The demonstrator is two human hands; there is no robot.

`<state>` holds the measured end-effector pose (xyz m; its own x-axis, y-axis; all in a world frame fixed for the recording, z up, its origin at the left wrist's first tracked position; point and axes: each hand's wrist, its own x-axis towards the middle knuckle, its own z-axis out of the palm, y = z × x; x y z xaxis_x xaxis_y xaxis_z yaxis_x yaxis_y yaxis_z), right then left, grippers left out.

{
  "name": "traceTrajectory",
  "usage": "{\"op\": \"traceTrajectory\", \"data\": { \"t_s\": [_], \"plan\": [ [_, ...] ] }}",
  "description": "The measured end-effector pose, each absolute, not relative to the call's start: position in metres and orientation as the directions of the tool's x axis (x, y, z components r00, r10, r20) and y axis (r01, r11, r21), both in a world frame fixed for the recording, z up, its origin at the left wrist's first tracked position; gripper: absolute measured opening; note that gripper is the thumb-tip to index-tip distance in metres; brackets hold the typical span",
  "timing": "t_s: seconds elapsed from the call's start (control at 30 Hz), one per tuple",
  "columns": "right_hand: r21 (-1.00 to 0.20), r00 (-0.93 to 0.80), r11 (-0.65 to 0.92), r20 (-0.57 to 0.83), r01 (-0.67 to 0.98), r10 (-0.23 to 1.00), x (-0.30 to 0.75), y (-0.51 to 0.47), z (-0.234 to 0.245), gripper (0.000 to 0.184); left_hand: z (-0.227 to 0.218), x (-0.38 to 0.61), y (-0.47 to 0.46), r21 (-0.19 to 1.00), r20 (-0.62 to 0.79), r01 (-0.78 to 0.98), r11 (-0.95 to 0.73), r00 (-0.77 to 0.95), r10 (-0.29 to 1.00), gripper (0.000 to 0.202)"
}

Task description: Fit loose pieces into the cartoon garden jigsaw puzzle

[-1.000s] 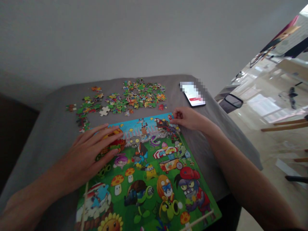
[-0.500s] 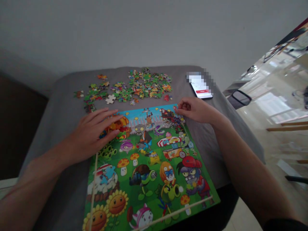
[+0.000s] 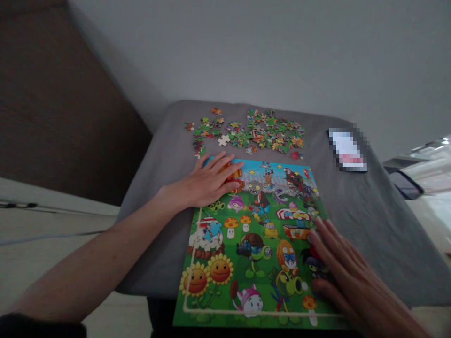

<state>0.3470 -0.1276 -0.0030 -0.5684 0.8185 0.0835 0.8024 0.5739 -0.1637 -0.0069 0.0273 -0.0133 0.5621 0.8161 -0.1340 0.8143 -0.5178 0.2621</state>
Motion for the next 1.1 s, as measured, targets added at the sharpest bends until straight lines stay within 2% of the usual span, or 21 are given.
{"op": "traceTrajectory", "data": {
  "t_s": [0.1, 0.17, 0.3, 0.4, 0.57, 0.77, 0.97, 1.1],
  "plan": [
    [-0.103, -0.633, 0.630, 0.004, 0.770, 0.774, 0.342, -0.133, -0.016, 0.076, -0.015, -0.006, 0.027, 0.276, -0.143, 0.811, -0.516, 0.565, 0.812, 0.062],
    [-0.092, -0.638, 0.636, 0.014, 0.766, 0.770, 0.331, -0.126, -0.018, 0.078, -0.016, -0.006, 0.027, 0.279, -0.141, 0.811, -0.515, 0.565, 0.813, 0.062],
    [-0.121, -0.701, 0.703, 0.069, 0.701, 0.710, 0.284, -0.110, -0.013, 0.077, -0.018, -0.007, 0.027, 0.276, -0.130, 0.811, -0.516, 0.563, 0.816, 0.061],
    [-0.161, -0.768, 0.768, 0.082, 0.619, 0.636, 0.236, -0.097, -0.007, 0.068, -0.019, -0.008, 0.027, 0.281, -0.124, 0.812, -0.511, 0.559, 0.820, 0.062],
    [-0.141, -0.772, 0.770, 0.055, 0.622, 0.633, 0.181, -0.077, 0.000, 0.063, -0.019, -0.011, 0.028, 0.301, -0.124, 0.815, -0.496, 0.549, 0.826, 0.067],
    [-0.122, -0.778, 0.778, 0.063, 0.616, 0.625, 0.184, -0.073, -0.002, 0.064, -0.016, -0.012, 0.028, 0.301, -0.128, 0.807, -0.508, 0.562, 0.817, 0.067],
    [0.006, -0.782, 0.788, 0.121, 0.616, 0.611, 0.228, -0.088, -0.004, 0.053, -0.014, -0.009, 0.028, 0.307, -0.155, 0.815, -0.491, 0.552, 0.819, 0.066],
    [0.093, -0.778, 0.777, 0.183, 0.622, 0.601, 0.253, -0.101, 0.001, 0.038, -0.010, -0.008, 0.028, 0.318, -0.183, 0.812, -0.490, 0.559, 0.809, 0.065]
  ]
}}
